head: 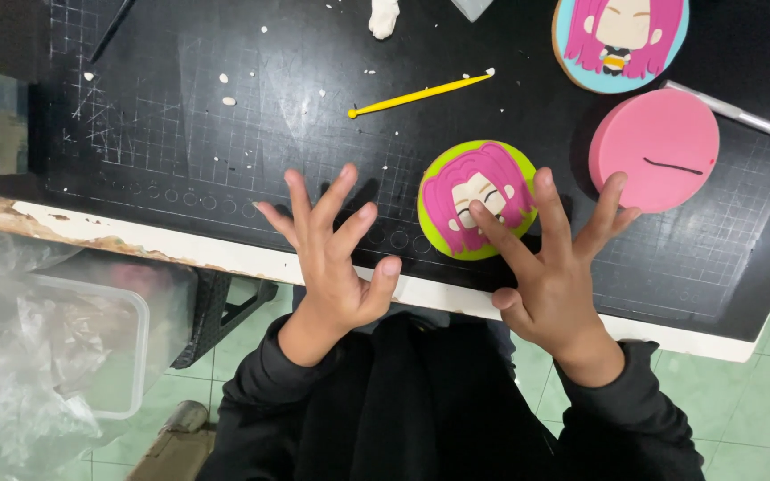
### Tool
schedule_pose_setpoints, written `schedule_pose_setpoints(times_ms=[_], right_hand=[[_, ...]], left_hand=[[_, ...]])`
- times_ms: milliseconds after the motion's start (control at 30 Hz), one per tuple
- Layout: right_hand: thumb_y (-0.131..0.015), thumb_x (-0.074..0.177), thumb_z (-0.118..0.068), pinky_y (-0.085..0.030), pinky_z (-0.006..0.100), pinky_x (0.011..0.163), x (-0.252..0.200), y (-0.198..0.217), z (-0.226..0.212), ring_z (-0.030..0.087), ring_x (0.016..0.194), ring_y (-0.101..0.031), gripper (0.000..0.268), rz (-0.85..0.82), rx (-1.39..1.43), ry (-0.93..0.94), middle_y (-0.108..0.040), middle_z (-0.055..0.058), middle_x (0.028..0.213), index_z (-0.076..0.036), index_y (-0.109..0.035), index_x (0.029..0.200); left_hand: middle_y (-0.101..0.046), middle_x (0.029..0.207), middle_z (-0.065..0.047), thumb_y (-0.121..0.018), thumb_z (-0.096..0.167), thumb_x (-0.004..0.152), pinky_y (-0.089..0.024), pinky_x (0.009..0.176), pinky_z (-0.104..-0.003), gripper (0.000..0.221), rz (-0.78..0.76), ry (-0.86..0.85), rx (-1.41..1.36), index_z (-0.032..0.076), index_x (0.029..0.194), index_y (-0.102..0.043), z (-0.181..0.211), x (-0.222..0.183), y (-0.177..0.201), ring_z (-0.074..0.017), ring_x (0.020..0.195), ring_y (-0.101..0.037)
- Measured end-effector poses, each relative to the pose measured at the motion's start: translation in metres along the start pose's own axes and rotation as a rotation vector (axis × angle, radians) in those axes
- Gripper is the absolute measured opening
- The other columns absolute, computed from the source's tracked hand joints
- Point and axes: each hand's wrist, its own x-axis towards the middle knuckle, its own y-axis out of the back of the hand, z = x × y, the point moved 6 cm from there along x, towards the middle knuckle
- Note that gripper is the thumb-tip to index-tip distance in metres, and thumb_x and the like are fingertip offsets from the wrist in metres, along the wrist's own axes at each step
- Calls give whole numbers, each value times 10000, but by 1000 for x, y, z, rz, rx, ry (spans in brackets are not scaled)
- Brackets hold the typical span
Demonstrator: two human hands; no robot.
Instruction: The person is meticulously placing small pieces of colored fondant onto a circular base to create a character's face, using a brush and a small yellow tool for precision.
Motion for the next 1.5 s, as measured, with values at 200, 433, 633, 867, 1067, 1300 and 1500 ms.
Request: schedule_pose_setpoints(times_ms=[200, 433, 633, 867, 1067, 1300, 1500], right_hand=[[-80, 1039, -687, 155, 802, 1144, 1, 2, -5, 607, 1475, 175, 790, -65, 7, -1, -189, 170, 1702, -299, -539, 1551], [-89, 1038, -683, 120, 838, 1122, 2, 0, -6, 638, 1462, 130, 780, -81, -28, 0, -227, 174, 1690, -296, -523, 1559], [-82, 1004, -739, 183, 784, 1103, 1, 1, -4, 685, 1428, 117, 849, -83, -45, -26, -268, 163, 1678, -298, -551, 1557], [-75, 989, -765, 162, 795, 1114, -2, -1, -2, 676, 1438, 91, 853, -85, -85, -18, -249, 143, 1686, -321, -476, 1597], [-82, 989, -766, 146, 801, 1101, 0, 1, -2, 672, 1422, 79, 858, -84, -52, -3, -298, 156, 1666, -307, -488, 1589], [-78, 990, -776, 143, 792, 1083, 0, 0, -2, 687, 1408, 44, 881, -75, -56, 5, -339, 155, 1657, -293, -501, 1593], [-76, 979, -848, 143, 818, 1034, -5, -6, -1, 722, 1371, -1, 927, -48, -167, 23, -361, 83, 1658, -326, -506, 1613]], left_hand=[[-443, 1607, -126, -399, 503, 1118, 187, 1271, -674, 463, 14, -15, -12, 283, 1525, -379, 1, 0, 1, -364, 1624, -37], [-429, 1618, -118, -407, 499, 1119, 179, 1280, -680, 471, 13, 4, -24, 303, 1545, -361, -1, -2, 2, -361, 1631, -28], [-415, 1629, -125, -404, 498, 1122, 184, 1289, -667, 466, 7, 1, -28, 318, 1549, -352, -2, -2, 1, -359, 1634, -11], [-430, 1607, -155, -419, 483, 1110, 163, 1309, -651, 423, 40, 10, -50, 269, 1475, -417, -1, -1, 4, -399, 1624, -33], [-443, 1591, -186, -438, 484, 1094, 150, 1314, -635, 427, 48, 12, -61, 262, 1459, -432, -3, -2, 5, -387, 1621, -24], [-419, 1619, -162, -444, 498, 1091, 163, 1327, -620, 458, 45, 12, -68, 275, 1491, -425, -5, -3, 5, -357, 1633, -5], [-419, 1622, -152, -444, 505, 1094, 161, 1330, -629, 455, 50, 23, -66, 277, 1487, -427, -4, -3, 5, -344, 1638, -7]])
